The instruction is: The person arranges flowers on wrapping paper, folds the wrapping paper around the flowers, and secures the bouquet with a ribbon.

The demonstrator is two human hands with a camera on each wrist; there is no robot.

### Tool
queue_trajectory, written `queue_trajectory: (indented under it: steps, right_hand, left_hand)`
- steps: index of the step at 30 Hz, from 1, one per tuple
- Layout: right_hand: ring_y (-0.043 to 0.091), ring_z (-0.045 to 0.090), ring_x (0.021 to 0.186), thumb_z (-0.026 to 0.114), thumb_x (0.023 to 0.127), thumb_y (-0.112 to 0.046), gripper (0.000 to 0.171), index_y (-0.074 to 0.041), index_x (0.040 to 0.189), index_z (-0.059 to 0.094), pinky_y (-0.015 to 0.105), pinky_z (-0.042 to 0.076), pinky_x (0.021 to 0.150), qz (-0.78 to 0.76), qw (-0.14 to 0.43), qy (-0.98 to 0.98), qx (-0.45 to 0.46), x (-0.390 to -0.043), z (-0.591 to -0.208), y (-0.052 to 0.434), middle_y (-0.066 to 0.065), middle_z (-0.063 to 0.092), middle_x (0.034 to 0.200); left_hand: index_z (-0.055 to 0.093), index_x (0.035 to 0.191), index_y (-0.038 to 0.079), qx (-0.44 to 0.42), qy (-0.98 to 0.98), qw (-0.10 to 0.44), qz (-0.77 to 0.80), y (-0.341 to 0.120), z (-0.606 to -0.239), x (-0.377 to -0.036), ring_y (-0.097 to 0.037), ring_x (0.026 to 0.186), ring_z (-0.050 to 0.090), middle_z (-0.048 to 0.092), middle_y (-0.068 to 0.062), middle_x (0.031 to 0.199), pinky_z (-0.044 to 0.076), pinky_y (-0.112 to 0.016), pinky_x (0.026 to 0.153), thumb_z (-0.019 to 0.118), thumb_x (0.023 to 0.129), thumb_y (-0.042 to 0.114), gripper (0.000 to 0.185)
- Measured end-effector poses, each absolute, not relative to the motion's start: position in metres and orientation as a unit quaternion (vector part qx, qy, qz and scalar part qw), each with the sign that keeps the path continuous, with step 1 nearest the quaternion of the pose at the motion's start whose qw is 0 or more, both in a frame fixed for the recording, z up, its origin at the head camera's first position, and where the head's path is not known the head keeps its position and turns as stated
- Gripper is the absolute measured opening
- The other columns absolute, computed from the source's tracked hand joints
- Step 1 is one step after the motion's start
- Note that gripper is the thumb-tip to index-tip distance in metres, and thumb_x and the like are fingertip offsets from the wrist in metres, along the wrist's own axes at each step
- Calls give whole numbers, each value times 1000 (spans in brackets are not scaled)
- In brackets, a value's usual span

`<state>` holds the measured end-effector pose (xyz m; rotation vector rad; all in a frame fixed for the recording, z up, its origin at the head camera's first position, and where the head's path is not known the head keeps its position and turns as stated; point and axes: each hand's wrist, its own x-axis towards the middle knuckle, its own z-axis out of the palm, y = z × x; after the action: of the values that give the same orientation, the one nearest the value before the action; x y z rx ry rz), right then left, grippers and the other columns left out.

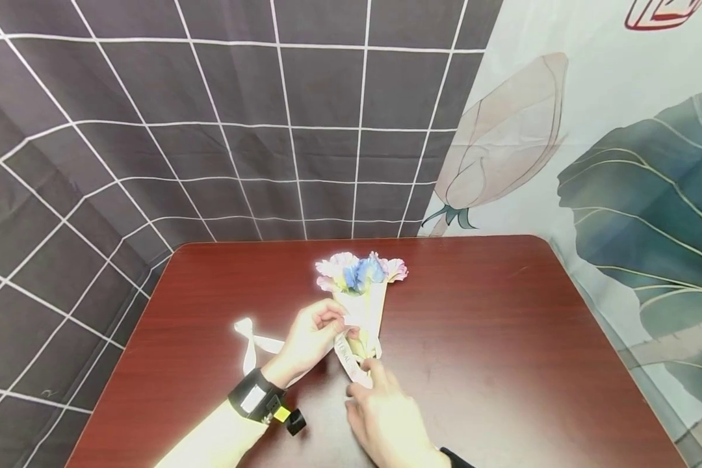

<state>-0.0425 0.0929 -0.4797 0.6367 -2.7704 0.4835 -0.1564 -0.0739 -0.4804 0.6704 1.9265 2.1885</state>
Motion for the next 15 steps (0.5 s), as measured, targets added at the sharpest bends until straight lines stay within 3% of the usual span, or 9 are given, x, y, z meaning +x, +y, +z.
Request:
queue_trajectory:
  steps: [4,8,11,15]
  right_hand:
    - [15,57,75,73,76,-35,13,-33,71,61,34,40,43,115,88,-970,197,-39,-473,110,-4,58,87]
    - [11,53,57,76,73,-34,21,-31,80,55,32,35,43,109,19,-975,195,-37,-471,119,-12,47,62]
    - [10,53,55,75,74,-26,27,-29,90,54,31,34,43,121,-3,-973,198,-37,-473,119,-12,49,62]
    - [10,50,52,72,76,-18,24,-28,87,52,29,31,42,138,-4,-969,206,-36,-475,116,-12,47,60]
  left_hand:
    - [56,101,-6,226,626,78,742,-74,-481,-156,-45,84,66,69,-22,95,53,-53,75,57,93,2,12]
    - [56,101,-7,221,621,88,747,-72,-481,-156,-42,86,67,69,-21,96,55,-46,76,58,93,5,15]
    - [57,100,-3,218,628,86,742,-72,-481,-155,-41,84,67,69,-20,94,55,-43,77,60,93,8,13]
    - [58,99,-1,213,628,89,743,-71,-483,-155,-41,84,67,70,-20,93,55,-45,77,60,93,9,12]
